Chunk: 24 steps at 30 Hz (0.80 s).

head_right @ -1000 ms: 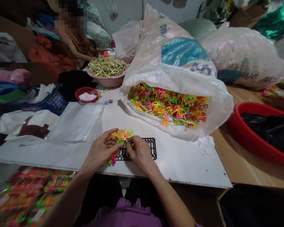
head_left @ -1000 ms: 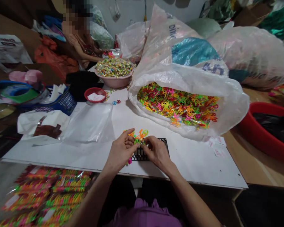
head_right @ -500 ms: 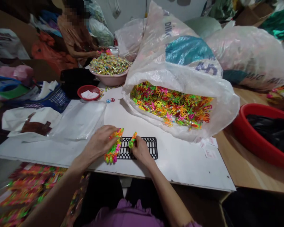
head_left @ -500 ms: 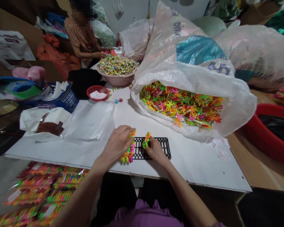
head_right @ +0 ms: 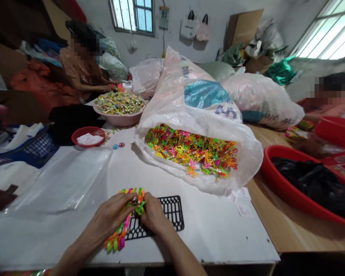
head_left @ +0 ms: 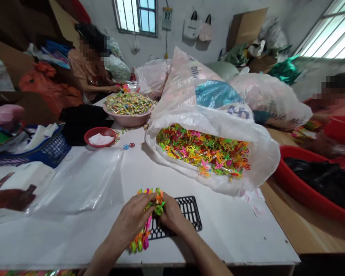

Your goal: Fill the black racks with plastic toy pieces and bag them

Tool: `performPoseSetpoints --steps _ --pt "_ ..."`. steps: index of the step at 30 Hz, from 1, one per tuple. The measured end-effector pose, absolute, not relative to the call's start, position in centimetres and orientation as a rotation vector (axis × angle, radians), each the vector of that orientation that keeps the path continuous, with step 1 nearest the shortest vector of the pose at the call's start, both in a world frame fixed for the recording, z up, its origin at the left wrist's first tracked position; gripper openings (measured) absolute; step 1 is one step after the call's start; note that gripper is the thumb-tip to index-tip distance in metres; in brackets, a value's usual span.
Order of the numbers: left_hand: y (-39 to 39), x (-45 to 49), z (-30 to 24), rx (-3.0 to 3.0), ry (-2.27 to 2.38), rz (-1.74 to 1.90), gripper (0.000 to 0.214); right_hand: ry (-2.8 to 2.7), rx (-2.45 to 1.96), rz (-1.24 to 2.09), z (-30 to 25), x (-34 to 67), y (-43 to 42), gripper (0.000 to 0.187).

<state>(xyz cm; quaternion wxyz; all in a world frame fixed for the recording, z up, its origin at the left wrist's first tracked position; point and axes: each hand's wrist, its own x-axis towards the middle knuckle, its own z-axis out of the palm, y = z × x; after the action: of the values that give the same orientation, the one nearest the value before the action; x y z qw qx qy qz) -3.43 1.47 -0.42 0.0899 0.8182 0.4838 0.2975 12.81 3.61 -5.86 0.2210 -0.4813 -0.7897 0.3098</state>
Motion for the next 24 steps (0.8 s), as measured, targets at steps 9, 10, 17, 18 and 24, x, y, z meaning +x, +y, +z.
performPoseSetpoints --steps 9,10,17,18,24 --pt "1.4 -3.8 -1.2 2.485 1.431 0.93 0.026 -2.392 -1.411 0.675 -5.9 11.5 4.2 0.026" --pt "1.3 -3.7 -1.2 2.496 1.449 0.935 0.026 -2.401 -1.402 0.692 -5.8 11.6 4.4 0.024" --pt "0.0 -2.4 -1.2 2.612 1.541 0.916 0.03 -2.412 -1.244 0.772 -5.6 13.3 4.4 0.014" --pt "0.0 -2.3 -1.1 2.635 1.557 0.906 0.031 -2.407 -1.232 0.775 -5.8 13.3 4.2 0.014" --pt "0.4 -1.8 -0.4 2.978 1.561 0.803 0.041 -2.433 -1.197 0.739 -6.2 12.9 4.0 0.017"
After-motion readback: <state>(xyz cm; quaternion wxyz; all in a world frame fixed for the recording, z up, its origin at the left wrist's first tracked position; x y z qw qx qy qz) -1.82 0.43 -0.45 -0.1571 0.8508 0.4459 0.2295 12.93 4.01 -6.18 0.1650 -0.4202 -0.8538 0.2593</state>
